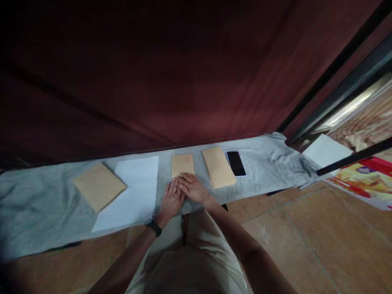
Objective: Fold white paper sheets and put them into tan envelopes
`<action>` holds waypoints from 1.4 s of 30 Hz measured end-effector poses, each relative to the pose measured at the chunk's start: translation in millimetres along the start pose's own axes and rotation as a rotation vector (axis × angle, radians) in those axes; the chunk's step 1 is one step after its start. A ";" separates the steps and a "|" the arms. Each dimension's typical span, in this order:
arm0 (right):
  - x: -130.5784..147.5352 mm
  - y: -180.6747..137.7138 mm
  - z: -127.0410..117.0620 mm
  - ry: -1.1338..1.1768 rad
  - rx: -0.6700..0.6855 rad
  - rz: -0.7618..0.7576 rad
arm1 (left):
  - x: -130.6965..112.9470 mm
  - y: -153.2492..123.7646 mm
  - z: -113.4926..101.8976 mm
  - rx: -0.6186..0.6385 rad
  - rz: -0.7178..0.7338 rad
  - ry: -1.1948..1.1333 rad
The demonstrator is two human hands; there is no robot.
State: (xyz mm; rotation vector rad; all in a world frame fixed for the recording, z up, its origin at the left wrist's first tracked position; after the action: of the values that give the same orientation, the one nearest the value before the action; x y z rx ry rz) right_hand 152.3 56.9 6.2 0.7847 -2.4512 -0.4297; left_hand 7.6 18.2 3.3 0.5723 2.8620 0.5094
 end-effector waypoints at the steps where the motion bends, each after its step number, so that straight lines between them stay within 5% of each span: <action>1: -4.0 2.8 0.9 -0.011 0.009 -0.003 | -1.1 -4.7 -1.4 -0.009 0.004 0.002; 16: -58.5 50.2 8.3 -0.188 -0.100 0.190 | -9.7 -26.1 -17.1 -0.027 0.084 0.018; 42: -36.1 22.9 5.1 -0.222 -0.173 0.276 | -11.1 -23.7 -21.1 -0.005 0.057 -0.007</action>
State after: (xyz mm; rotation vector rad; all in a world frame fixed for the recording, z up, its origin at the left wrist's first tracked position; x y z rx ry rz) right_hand 164.3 97.4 -1.8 0.3347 -2.6321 -0.6409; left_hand 4.6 -13.0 15.4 0.6553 2.8439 0.5229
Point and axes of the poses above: each hand's wrist, its own y-axis towards the middle knuckle, its own z-axis out of the palm, x = y × z, the point moved 2 cm from there along y, towards the middle knuckle, and after that the axes turned 12 degrees about -x, right-handed, at the moved point
